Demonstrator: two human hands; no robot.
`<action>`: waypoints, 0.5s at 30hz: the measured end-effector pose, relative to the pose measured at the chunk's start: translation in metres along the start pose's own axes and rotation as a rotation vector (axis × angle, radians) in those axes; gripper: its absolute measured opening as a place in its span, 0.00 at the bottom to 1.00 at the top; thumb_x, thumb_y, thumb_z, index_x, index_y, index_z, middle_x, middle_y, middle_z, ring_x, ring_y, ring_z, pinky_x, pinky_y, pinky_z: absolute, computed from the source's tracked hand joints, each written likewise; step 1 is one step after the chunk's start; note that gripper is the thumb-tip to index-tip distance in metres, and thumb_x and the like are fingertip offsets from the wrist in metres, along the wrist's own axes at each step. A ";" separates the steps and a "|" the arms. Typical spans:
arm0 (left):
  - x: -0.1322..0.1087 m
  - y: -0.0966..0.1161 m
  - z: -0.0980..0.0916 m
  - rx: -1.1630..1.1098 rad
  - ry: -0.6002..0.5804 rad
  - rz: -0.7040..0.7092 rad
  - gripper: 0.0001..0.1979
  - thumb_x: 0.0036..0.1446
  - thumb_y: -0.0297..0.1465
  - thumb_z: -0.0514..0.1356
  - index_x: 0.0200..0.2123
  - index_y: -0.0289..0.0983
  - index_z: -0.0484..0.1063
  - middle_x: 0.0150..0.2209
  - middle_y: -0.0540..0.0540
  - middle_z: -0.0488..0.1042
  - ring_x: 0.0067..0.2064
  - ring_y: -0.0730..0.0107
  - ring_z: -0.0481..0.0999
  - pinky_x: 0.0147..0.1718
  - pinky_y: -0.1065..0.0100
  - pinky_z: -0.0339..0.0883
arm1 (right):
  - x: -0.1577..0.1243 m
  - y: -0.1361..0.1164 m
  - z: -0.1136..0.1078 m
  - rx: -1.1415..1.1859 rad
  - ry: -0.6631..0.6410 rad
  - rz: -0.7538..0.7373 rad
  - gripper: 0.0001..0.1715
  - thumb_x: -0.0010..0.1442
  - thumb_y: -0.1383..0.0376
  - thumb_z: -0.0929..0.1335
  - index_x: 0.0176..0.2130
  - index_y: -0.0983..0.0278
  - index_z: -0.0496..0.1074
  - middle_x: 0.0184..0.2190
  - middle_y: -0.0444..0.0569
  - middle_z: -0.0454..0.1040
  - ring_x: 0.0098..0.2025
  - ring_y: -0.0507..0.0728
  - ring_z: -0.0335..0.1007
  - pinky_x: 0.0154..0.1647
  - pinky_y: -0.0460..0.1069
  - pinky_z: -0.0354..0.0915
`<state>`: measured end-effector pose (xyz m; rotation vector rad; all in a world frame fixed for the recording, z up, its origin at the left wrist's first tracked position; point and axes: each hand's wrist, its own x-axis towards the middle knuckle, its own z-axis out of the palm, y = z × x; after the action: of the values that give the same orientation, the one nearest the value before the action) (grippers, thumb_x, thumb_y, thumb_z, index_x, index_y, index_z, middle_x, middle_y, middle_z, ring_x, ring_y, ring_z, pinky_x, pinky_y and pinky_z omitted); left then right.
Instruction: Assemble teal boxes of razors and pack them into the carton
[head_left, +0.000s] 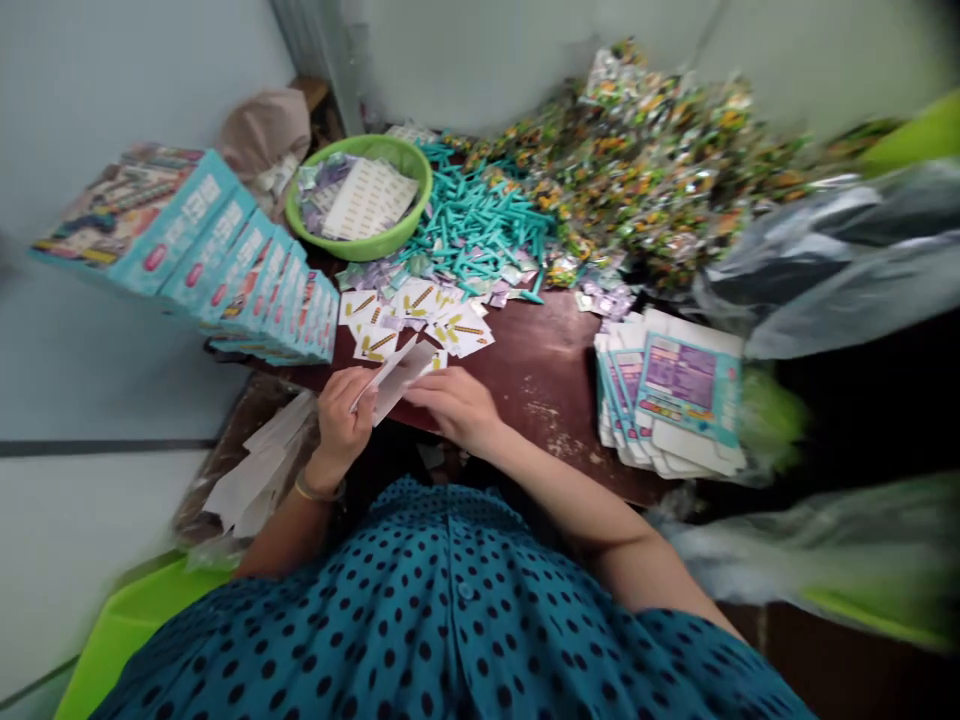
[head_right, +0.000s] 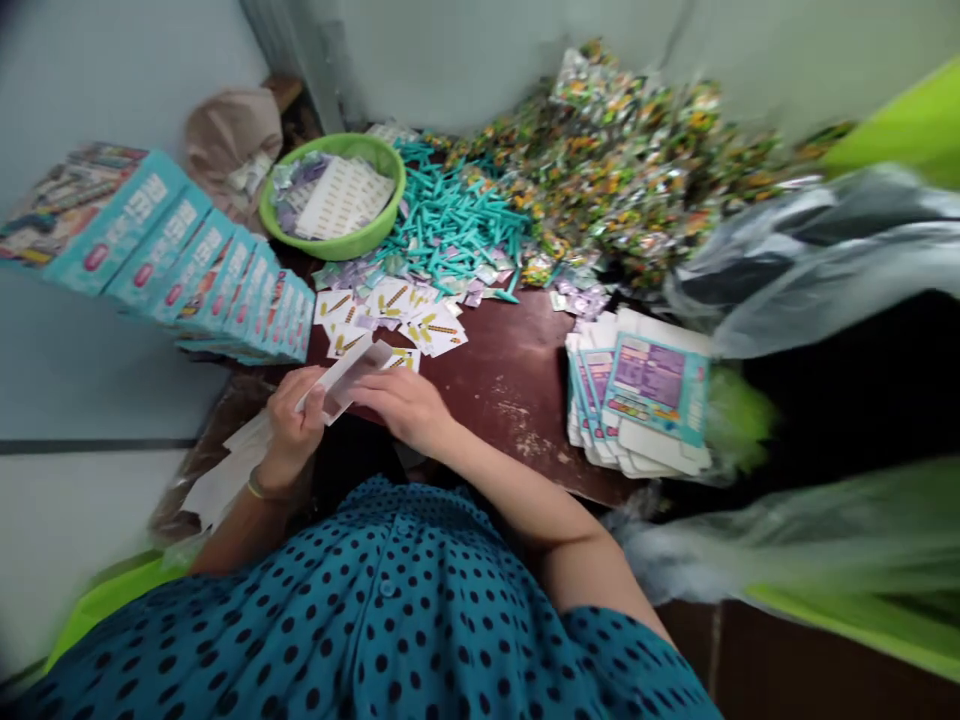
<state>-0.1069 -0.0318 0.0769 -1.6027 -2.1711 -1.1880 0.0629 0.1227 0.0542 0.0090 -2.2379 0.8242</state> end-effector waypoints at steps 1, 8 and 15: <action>0.003 0.003 0.002 0.012 0.021 0.033 0.18 0.72 0.36 0.51 0.49 0.35 0.79 0.44 0.37 0.82 0.49 0.57 0.80 0.54 0.58 0.70 | 0.016 0.000 -0.001 -0.027 -0.022 -0.083 0.19 0.74 0.64 0.62 0.57 0.58 0.77 0.53 0.52 0.80 0.55 0.58 0.76 0.57 0.57 0.74; 0.028 -0.024 0.033 0.022 0.153 0.106 0.19 0.70 0.35 0.56 0.59 0.37 0.76 0.54 0.33 0.79 0.57 0.51 0.77 0.62 0.51 0.63 | 0.057 0.120 -0.069 -0.218 0.240 0.087 0.15 0.73 0.61 0.64 0.52 0.55 0.79 0.56 0.51 0.77 0.65 0.61 0.65 0.69 0.64 0.61; -0.001 -0.037 0.128 -0.011 -0.326 0.031 0.33 0.57 0.46 0.69 0.62 0.40 0.73 0.61 0.33 0.75 0.63 0.39 0.72 0.66 0.43 0.58 | 0.074 0.296 -0.215 -0.228 0.862 1.155 0.37 0.61 0.60 0.71 0.64 0.70 0.63 0.62 0.66 0.69 0.67 0.66 0.61 0.70 0.64 0.57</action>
<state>-0.1009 0.0533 -0.0259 -1.9444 -2.3186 -0.9877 0.0752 0.4960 0.0491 -1.5395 -1.3347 0.8526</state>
